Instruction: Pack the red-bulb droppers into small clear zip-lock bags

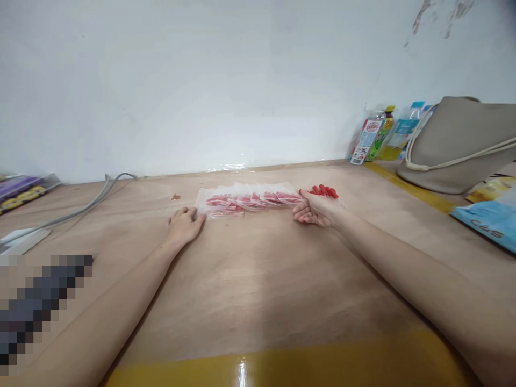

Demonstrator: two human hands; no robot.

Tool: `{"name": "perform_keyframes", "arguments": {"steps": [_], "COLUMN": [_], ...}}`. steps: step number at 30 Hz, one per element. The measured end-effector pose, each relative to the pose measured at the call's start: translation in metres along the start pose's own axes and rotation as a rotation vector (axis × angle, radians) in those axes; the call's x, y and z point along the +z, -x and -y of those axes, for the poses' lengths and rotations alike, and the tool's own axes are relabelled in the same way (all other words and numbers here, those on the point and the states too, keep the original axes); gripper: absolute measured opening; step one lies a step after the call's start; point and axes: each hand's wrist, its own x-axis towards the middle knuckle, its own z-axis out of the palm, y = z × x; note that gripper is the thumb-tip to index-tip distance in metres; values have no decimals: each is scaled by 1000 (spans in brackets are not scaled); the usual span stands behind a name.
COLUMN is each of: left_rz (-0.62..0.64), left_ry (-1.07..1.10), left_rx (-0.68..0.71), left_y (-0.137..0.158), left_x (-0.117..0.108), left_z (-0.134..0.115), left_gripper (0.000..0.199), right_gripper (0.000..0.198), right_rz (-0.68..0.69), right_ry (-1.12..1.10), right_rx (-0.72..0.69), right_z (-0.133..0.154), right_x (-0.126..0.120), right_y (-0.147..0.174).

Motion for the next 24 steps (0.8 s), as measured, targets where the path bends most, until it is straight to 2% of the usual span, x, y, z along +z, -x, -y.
{"name": "perform_keyframes", "arguments": {"steps": [2,3,6,8,11,13,15,16,17,20,24], "left_rz": [-16,-30,-119,-228,-442,-603,-671,-652,-575,-365,267], "left_ry": [50,79,174,240,373,603,910,1018,1102,1138,1100], "left_rx": [-3,-4,-34,-85,-140,-82,30,51,70,149,310], "left_y": [-3,-5,-7,-8,-12,-13,-11,-7,-2,23,66], "left_x": [-1,-1,0,-1,-4,-7,-10,-11,-12,-12,-10], "left_z": [5,7,14,18,22,16,3,-6,-16,-50,-81], "left_gripper": [34,30,20,22,31,29,22,21,21,31,36], "right_gripper": [44,40,35,31,21,20,21,22,23,24,23], "right_rz": [-52,-121,-395,-552,-714,-756,-757,-750,-738,-681,-664], "right_ry": [228,345,609,755,930,1011,1062,1084,1102,1167,1222], "right_rx": [-82,-163,-424,-520,-554,-548,-545,-549,-552,-536,-474], "right_z": [2,3,5,4,1,-3,-6,-8,-9,-10,-11], "right_x": [-11,-16,-32,-41,-49,-49,-47,-45,-43,-38,-34], "right_y": [6,7,7,4,0,-1,-3,-3,-3,-3,-6]}}
